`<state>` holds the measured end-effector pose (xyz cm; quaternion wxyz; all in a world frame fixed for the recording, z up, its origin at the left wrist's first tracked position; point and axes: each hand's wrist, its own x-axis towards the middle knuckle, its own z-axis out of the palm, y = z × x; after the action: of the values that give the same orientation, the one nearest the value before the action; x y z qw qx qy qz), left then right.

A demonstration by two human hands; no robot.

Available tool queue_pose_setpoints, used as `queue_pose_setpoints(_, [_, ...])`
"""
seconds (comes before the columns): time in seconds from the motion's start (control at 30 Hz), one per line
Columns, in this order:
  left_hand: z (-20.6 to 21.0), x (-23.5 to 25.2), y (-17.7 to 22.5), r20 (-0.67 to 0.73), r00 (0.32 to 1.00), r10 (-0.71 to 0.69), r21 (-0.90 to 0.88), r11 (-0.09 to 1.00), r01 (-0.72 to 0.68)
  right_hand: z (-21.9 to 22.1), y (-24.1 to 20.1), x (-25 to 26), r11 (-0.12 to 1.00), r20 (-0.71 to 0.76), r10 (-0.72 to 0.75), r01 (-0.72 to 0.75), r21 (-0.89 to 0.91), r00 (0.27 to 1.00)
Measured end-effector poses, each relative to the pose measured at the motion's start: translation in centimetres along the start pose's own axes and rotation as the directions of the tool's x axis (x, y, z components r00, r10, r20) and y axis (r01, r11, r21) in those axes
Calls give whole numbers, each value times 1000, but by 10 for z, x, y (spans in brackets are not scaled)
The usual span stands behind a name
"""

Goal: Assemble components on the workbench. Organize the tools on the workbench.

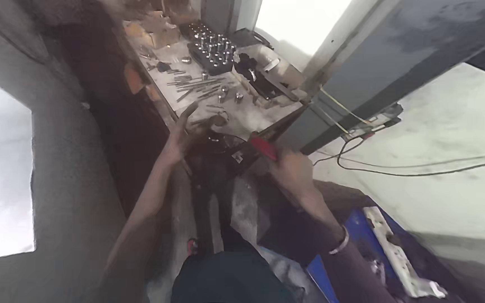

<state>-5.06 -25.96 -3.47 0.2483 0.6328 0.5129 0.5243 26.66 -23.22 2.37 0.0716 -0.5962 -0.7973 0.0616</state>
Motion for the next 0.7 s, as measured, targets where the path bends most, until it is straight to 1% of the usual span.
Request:
queue_pose_setpoints(0.07, [0, -48, 6, -193, 980, 41, -75, 996, -56, -2, 22, 20, 991, -88, -128, 131, 29, 988])
queue_pose_setpoints(0.1, [4, -76, 7, -271, 962, 28, -72, 996, -49, -6, 35, 37, 979, -117, -202, 205, 11, 972])
queue_pose_setpoints(0.13, [12, -106, 5, -324, 946, -23, -29, 999, 14, -10, 46, 56, 960, -122, -277, 278, -11, 953])
queue_pose_setpoints(0.17, [24, -137, 5, -341, 930, -134, 18, 989, 149, -13, 57, 77, 931, -130, -365, 361, -50, 922])
queue_pose_setpoints(0.2, [36, -164, 9, -313, 900, -303, 75, 937, 341, -16, 63, 99, 897, -121, -442, 436, -73, 889])
queue_pose_setpoints(0.23, [48, -191, 12, -237, 835, -497, 115, 839, 532, -18, 67, 120, 859, -105, -512, 505, -86, 853])
queue_pose_setpoints(0.27, [61, -219, 7, -144, 745, -651, 154, 729, 667, -16, 70, 140, 813, -110, -582, 575, -94, 806])
queue_pose_setpoints(0.3, [77, -250, -2, -60, 657, -751, 190, 638, 746, -15, 70, 157, 767, -107, -641, 634, -97, 760])
queue_pose_setpoints(0.37, [107, -316, -18, 123, 480, -869, 280, 495, 823, -12, 64, 184, 706, -62, -708, 705, -67, 704])
queue_pose_setpoints(0.4, [121, -348, -24, 187, 401, -897, 305, 441, 844, -13, 59, 192, 713, -3, -700, 698, -59, 714])
queue_pose_setpoints(0.43, [135, -375, -25, 208, 354, -912, 319, 405, 857, -14, 53, 201, 725, 65, -681, 685, -76, 729])
queue_pose_setpoints(0.47, [149, -395, -23, 199, 337, -920, 321, 387, 865, -15, 47, 208, 726, 121, -670, 681, -100, 732])
queue_pose_setpoints(0.5, [159, -407, -18, 180, 334, -925, 312, 376, 873, -15, 42, 214, 711, 156, -675, 693, -122, 721])
queue_pose_setpoints(0.57, [175, -422, -15, 110, 361, -926, 291, 378, 879, -17, 34, 224, 660, 199, -705, 733, -166, 681])
queue_pose_setpoints(0.6, [179, -426, -17, 83, 365, -927, 304, 372, 877, -19, 30, 227, 657, 251, -685, 729, -192, 684])
queue_pose_setpoints(0.63, [181, -429, -21, 76, 368, -927, 330, 371, 868, -18, 30, 230, 652, 267, -681, 731, -201, 682])
queue_pose_setpoints(0.7, [183, -438, -32, 92, 367, -925, 421, 371, 828, -9, 35, 228, 648, 252, -687, 732, -212, 682])
